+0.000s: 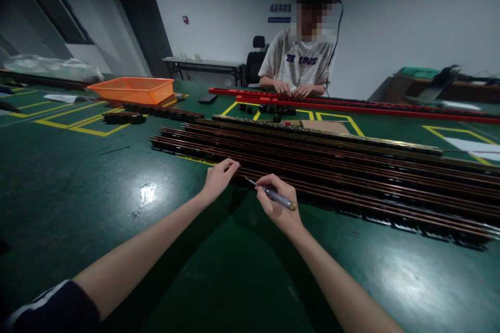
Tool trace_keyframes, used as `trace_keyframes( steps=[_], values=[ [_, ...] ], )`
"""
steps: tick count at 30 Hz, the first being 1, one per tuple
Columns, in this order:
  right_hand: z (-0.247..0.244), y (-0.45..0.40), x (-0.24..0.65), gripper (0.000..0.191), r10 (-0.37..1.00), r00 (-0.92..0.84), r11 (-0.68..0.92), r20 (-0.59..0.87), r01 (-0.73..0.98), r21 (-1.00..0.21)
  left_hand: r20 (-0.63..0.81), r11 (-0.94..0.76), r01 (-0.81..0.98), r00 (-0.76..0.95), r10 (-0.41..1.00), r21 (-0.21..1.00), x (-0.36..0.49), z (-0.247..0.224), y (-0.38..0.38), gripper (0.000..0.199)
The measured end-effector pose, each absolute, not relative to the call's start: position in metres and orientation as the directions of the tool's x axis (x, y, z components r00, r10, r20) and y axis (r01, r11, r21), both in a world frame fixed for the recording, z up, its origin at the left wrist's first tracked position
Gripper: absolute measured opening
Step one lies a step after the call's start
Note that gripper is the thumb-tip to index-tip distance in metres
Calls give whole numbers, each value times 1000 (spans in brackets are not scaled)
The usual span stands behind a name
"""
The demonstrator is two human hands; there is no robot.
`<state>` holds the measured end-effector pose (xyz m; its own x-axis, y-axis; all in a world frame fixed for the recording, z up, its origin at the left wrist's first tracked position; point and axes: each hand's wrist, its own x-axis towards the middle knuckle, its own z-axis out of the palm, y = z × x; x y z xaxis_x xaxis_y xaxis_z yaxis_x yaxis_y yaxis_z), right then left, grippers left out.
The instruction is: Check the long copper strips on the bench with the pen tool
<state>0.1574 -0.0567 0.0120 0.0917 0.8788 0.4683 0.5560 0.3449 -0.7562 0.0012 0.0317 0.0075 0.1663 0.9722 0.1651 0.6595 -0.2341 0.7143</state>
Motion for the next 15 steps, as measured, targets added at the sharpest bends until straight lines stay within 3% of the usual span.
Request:
trace_keyframes(
  steps=[15],
  values=[
    [14, -58, 158, 6, 890, 117, 307, 441, 563, -768, 167, -246, 653, 183, 969, 716, 1, 7, 31, 25]
  ],
)
